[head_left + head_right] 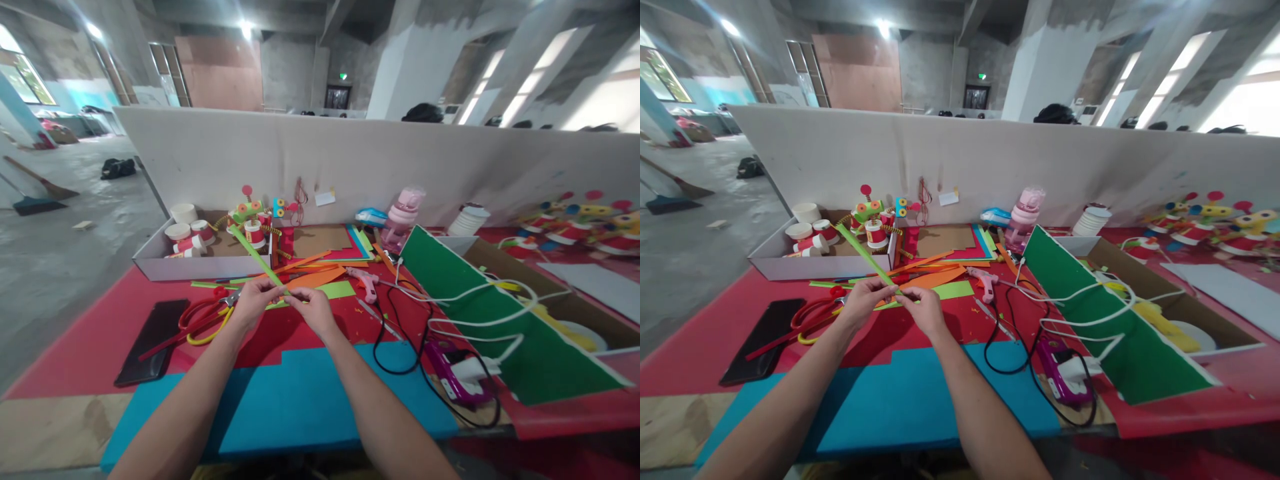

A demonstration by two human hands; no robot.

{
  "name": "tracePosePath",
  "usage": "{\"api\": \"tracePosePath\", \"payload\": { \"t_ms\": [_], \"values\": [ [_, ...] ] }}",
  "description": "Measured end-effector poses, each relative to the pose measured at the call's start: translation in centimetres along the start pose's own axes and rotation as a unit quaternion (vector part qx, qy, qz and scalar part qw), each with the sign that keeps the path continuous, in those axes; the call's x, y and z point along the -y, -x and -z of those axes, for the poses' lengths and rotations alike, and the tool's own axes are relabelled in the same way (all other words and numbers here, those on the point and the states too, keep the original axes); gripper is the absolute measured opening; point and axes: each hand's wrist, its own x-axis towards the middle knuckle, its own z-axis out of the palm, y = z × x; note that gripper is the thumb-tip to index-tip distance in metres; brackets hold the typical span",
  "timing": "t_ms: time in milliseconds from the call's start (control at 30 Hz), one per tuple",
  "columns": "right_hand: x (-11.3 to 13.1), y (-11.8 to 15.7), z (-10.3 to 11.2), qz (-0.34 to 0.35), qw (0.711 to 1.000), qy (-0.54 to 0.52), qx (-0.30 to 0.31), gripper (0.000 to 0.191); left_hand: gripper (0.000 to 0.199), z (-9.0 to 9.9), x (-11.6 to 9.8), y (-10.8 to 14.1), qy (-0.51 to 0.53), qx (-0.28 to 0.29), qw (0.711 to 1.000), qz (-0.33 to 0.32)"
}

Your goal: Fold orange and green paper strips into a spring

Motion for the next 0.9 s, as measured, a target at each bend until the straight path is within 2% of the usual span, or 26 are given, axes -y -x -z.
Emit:
{"api": "tracePosePath", "payload": {
  "t_ms": [233,433,667,800,900],
  "values": [
    [-0.5,-0.1,-0.1,-0.04,0.997,-0.07,0.019,0.021,0.032,-0.1,0.0,0.1,0.016,-0.003,1.0,0.011],
    [-0.5,-0.2,0.1,-0.066,0.994,-0.091,0.016,0.025,0.03,0.1,0.2,0.0,0.013,0.058,0.997,0.039],
    [0.2,0.0,0.1,-0.09,0.99,-0.091,0.052,0.027,0.03,0.5,0.7,-0.4,0.035,-0.004,0.999,0.022],
    [0.3,0.0,0.7,-0.096,0.987,-0.102,0.077,0.033,0.03,0.9,0.7,-0.6,0.111,-0.007,0.993,0.035],
    [0.0,-0.4,1.7,-0.121,0.977,-0.145,0.099,0.045,0.032,1.6,0.3,-0.7,0.2,-0.018,0.978,0.057]
  ]
}}
